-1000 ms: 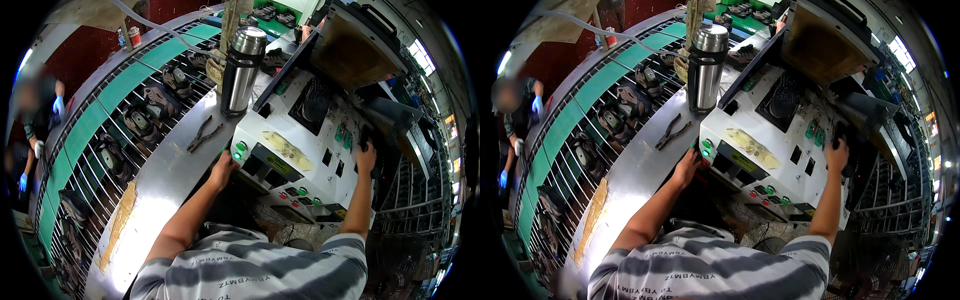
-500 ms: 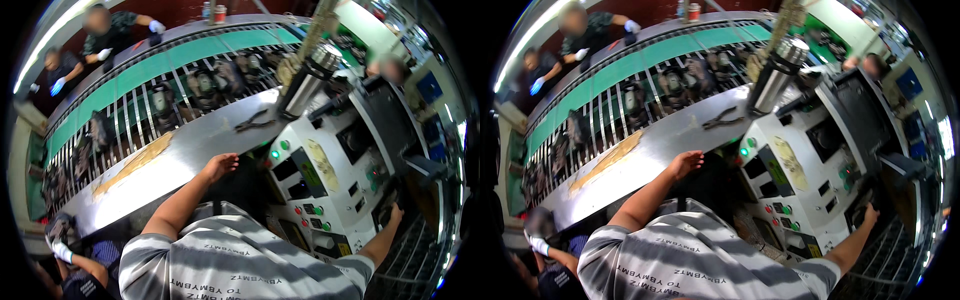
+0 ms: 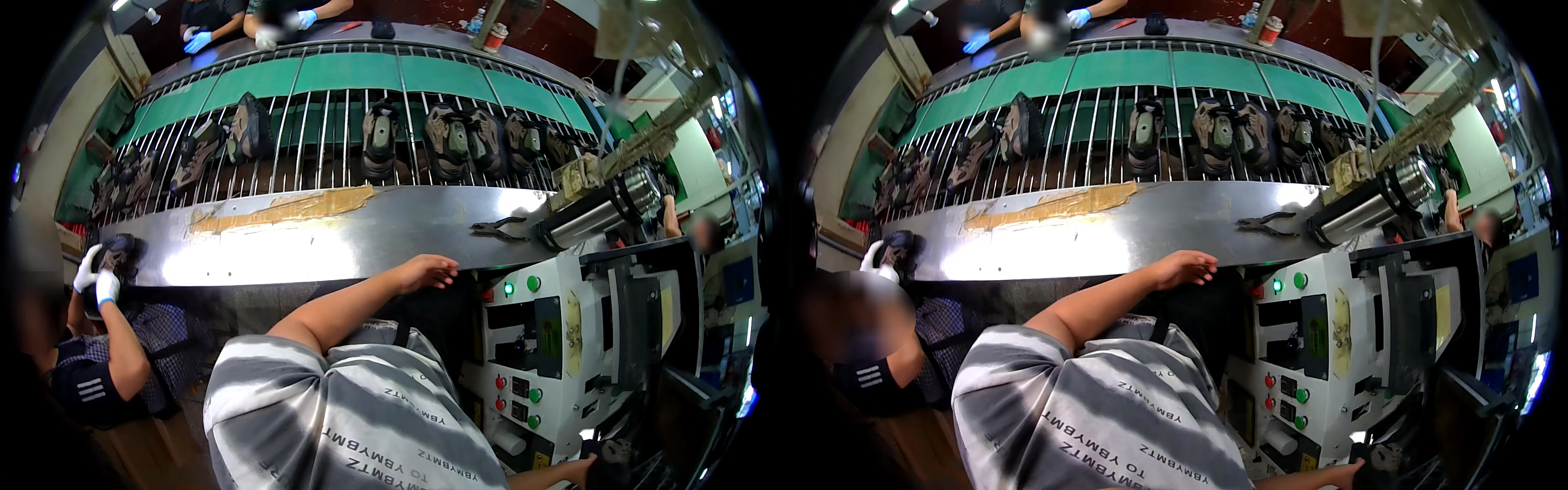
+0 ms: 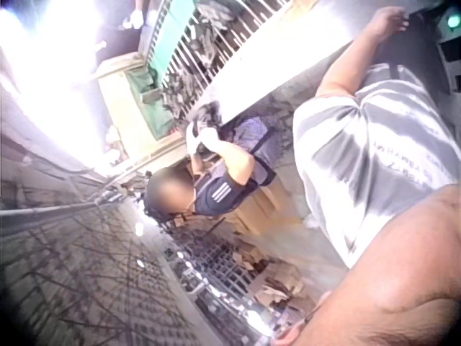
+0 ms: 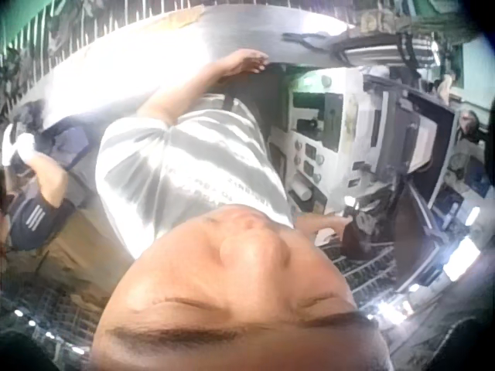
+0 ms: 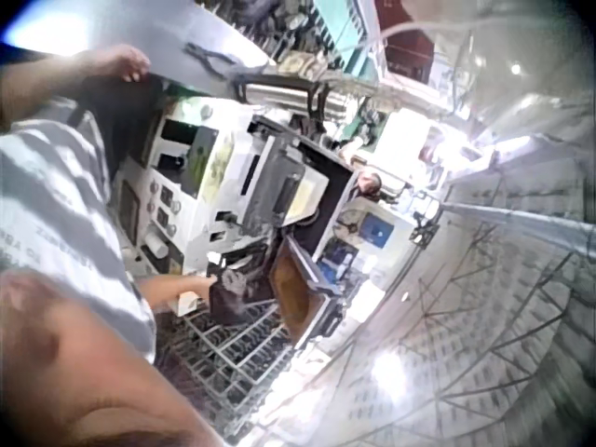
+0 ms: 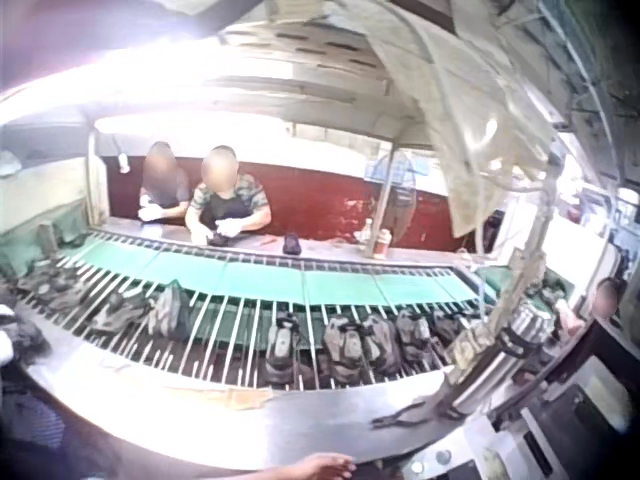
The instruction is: The person takes shoes and outsoles from a conveyor belt, places them into a heat-press machine to bond them, and سپس places the bonded shoes back onto the belt.
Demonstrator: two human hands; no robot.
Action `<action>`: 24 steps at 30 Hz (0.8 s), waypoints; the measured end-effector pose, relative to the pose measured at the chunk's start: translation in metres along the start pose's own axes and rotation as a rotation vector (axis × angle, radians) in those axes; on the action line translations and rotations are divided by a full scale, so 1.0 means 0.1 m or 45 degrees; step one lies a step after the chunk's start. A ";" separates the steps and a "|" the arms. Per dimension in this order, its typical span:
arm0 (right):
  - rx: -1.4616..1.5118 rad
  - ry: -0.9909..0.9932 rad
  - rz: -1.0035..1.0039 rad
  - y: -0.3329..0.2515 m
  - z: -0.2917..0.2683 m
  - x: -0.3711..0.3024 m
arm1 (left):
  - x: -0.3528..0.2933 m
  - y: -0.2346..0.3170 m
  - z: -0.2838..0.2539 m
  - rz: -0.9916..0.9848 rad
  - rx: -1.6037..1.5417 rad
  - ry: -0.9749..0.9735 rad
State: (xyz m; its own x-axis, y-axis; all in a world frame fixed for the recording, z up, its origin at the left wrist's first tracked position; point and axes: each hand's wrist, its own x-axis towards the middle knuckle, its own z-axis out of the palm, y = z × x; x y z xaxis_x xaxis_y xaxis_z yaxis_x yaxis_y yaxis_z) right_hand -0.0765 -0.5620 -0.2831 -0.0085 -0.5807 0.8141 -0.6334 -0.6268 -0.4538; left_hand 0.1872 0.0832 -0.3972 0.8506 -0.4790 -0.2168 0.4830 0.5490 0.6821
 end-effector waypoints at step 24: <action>0.987 -2.971 -0.514 -3.79 -0.53 -2.01 | -1.75 1.56 -1.19 0.821 -0.385 0.261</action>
State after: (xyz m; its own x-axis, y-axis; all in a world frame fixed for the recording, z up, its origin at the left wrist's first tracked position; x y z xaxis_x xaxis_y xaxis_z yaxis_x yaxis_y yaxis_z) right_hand 0.1242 -0.1800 -0.2554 0.7671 0.5038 -0.3971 -0.1332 -0.4805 -0.8668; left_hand 0.1384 0.3340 -0.3361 0.9922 0.1239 0.0156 -0.1149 0.8571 0.5022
